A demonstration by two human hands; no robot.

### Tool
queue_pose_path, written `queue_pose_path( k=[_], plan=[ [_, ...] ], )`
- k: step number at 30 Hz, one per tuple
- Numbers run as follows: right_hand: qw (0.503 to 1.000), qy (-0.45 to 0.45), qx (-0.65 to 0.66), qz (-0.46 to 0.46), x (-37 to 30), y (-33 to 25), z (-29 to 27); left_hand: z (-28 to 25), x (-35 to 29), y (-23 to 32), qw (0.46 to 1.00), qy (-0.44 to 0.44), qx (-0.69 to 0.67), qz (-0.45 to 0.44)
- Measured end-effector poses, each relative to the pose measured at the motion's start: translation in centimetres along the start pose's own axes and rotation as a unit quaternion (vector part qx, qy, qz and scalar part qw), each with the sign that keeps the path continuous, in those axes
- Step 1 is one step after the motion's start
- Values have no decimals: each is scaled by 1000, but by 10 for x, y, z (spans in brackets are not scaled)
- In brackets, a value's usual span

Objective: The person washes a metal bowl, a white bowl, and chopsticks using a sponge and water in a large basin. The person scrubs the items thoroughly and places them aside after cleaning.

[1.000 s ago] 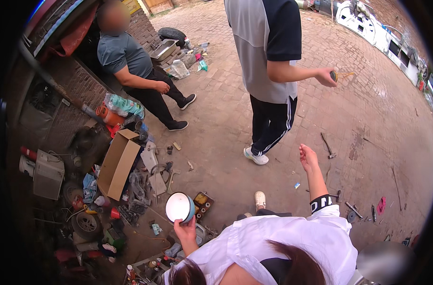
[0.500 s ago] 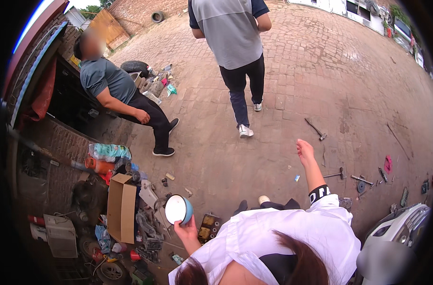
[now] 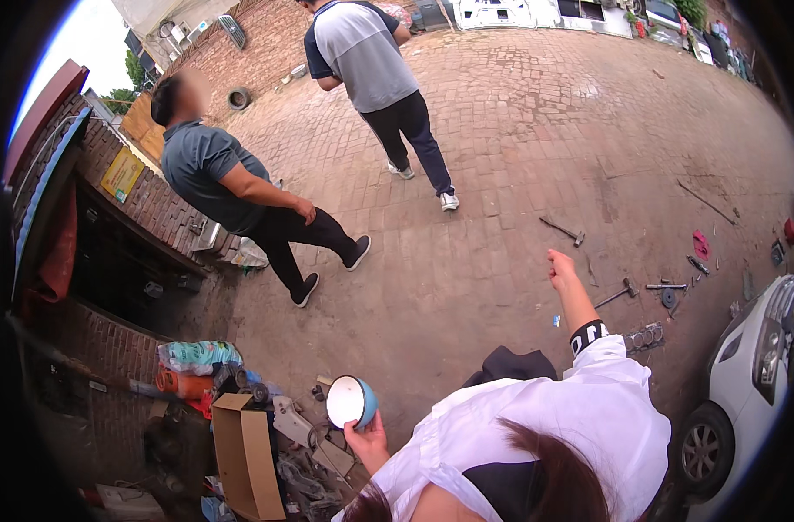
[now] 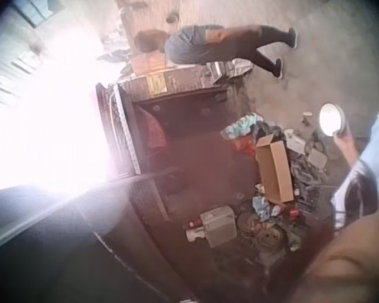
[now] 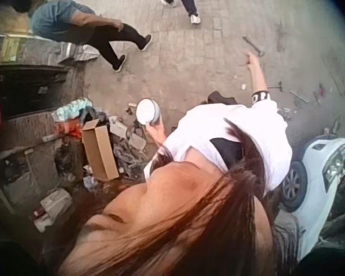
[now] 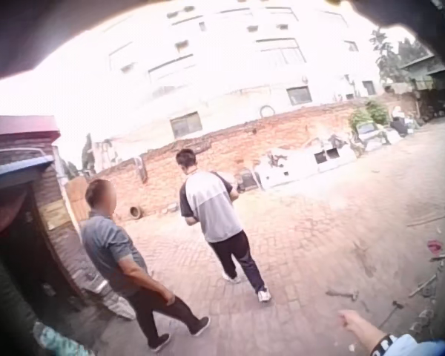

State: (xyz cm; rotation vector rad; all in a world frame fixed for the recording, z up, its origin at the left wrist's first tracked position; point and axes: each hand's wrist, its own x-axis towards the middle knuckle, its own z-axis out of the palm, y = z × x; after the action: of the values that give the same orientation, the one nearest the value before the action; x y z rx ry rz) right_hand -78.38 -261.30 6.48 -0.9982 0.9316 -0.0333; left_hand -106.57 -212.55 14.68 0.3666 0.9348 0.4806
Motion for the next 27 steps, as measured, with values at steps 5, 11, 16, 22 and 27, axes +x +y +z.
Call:
queue_pose_path(
  k=[5,11,16,22,27],
  plan=[
    [998,58,9,-1,-12,15,39,-34,34,38,1000,16,4,-7],
    [999,26,-24,26,-17,47,111,-66,71,79,998,55,-20,10],
    [987,-48,-43,145,8,86,207,-73,128,122,995,76,-49,52],
    [968,-97,-153,176,54,182,391,-41,200,187,982,120,-91,114],
    [942,-143,-278,117,-14,272,581,8,251,271,971,153,-110,149]
  ],
)
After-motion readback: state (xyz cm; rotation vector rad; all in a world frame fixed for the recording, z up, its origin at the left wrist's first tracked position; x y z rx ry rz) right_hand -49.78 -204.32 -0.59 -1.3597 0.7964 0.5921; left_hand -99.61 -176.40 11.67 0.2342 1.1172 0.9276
